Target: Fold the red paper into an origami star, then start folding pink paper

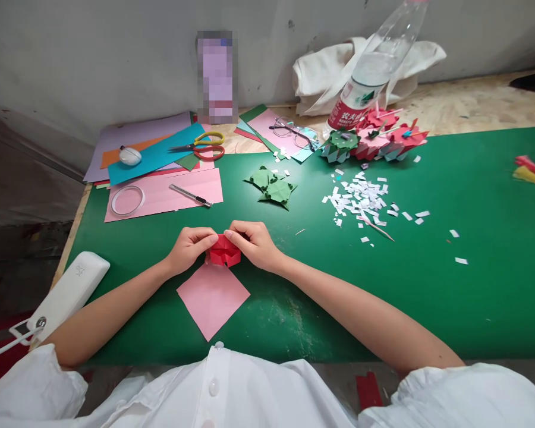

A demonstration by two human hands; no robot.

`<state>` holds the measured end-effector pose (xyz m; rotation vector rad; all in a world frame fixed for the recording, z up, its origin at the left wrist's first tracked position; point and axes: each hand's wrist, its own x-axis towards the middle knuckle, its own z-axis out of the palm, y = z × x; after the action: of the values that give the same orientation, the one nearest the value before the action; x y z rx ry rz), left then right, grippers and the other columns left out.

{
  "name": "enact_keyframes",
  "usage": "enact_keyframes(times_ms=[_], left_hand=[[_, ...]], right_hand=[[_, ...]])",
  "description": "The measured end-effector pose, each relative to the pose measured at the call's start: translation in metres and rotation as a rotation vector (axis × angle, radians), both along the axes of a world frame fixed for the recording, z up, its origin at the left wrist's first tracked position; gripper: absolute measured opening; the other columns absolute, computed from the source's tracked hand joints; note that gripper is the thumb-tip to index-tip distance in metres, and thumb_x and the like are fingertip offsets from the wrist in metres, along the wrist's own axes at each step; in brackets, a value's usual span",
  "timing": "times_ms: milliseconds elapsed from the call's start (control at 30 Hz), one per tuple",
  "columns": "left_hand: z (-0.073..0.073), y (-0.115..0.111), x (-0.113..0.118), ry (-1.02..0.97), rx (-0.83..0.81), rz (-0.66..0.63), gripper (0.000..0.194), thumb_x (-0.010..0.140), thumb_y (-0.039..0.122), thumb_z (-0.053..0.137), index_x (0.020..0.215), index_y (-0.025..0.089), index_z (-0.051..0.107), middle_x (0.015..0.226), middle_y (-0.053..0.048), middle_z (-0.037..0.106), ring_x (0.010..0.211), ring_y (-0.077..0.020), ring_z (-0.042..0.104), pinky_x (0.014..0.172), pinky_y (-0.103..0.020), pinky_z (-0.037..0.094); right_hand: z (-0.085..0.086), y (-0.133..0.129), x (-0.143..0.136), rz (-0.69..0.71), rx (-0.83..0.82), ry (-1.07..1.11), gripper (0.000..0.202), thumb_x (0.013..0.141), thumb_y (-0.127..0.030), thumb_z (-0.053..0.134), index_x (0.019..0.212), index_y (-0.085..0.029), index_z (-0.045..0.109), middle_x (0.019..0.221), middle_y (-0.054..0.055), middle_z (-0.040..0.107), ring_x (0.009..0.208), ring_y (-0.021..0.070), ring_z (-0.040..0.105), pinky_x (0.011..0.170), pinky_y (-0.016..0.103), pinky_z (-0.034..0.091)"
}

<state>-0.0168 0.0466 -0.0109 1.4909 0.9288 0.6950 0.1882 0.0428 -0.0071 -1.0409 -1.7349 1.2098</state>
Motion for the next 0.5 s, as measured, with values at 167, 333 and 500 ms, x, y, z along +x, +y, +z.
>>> enact_keyframes(times_ms=[167,333,500], left_hand=[[-0.0002,-0.0032,0.0003,-0.022,-0.004,0.081,0.051,0.096,0.059,0.059,0.071,0.016,0.065,0.056,0.001,0.065,0.045,-0.0079,0.058,0.049,-0.019,0.046],[0.0001,-0.0046,0.0023,0.002,0.020,0.193,0.050,0.095,0.062,0.060,0.072,0.017,0.064,0.052,0.004,0.063,0.042,-0.0059,0.055,0.047,-0.018,0.042],[0.0001,-0.0020,0.0039,-0.003,-0.029,0.169,0.053,0.091,0.066,0.062,0.073,0.017,0.061,0.054,0.003,0.064,0.044,-0.0079,0.058,0.047,-0.019,0.045]], right_hand=[[-0.0018,0.0010,-0.0010,-0.025,-0.048,0.032,0.058,0.094,-0.071,0.049,0.065,-0.021,0.044,0.059,-0.004,0.041,0.058,0.0096,0.035,0.058,0.027,0.031],[-0.0032,0.0013,-0.0035,-0.072,-0.046,0.017,0.063,0.094,-0.075,0.048,0.061,-0.021,0.040,0.057,-0.005,0.036,0.057,0.0091,0.031,0.056,0.027,0.026],[-0.0024,-0.0002,-0.0043,-0.129,-0.016,-0.005,0.066,0.094,-0.077,0.045,0.060,-0.021,0.036,0.056,-0.005,0.032,0.056,0.0093,0.029,0.057,0.028,0.025]])
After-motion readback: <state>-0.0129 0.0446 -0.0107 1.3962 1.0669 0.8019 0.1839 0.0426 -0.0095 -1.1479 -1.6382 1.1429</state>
